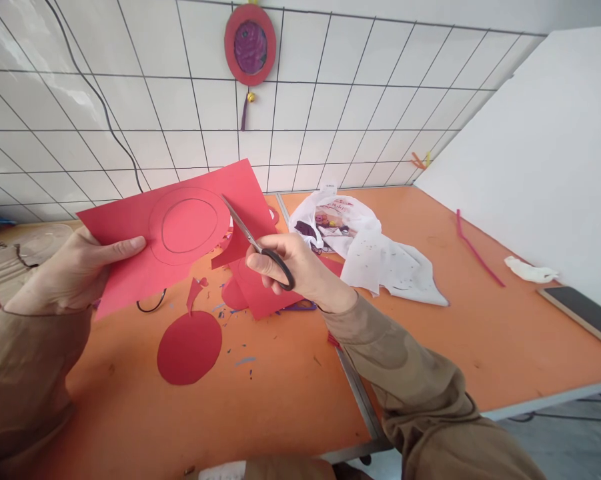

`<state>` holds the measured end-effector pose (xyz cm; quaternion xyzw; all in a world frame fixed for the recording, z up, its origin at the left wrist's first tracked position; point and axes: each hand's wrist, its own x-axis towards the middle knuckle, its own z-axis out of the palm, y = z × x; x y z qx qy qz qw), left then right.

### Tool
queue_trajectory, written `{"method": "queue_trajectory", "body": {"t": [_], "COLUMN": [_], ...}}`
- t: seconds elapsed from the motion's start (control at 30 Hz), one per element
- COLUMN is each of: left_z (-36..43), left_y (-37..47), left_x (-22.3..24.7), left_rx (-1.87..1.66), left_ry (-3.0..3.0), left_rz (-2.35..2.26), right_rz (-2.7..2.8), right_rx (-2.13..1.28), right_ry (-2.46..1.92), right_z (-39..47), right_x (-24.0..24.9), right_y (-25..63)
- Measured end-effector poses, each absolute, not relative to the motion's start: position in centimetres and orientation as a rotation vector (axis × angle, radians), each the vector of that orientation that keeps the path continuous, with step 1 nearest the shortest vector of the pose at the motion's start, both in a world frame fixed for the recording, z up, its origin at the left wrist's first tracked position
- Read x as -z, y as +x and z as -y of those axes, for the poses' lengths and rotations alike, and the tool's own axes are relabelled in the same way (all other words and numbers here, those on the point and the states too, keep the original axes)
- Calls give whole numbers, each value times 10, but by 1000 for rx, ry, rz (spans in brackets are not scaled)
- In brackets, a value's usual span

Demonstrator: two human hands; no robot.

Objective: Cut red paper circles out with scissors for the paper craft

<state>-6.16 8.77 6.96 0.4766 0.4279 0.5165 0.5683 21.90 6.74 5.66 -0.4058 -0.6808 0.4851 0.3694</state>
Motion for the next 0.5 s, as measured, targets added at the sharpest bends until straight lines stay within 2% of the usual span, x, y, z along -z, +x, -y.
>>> {"method": "queue_trajectory", "body": {"t": [0.5], "left_z": [-89], "left_y": [-64], "left_x": [-74], "left_rx": [-1230], "left_ry": [1139], "left_rz": [-995], "right_rz": [1771], "right_rx": [-1242], "right_ry": [-1039], "right_z": [-67], "right_x": [-56], "right_y": [219]}}
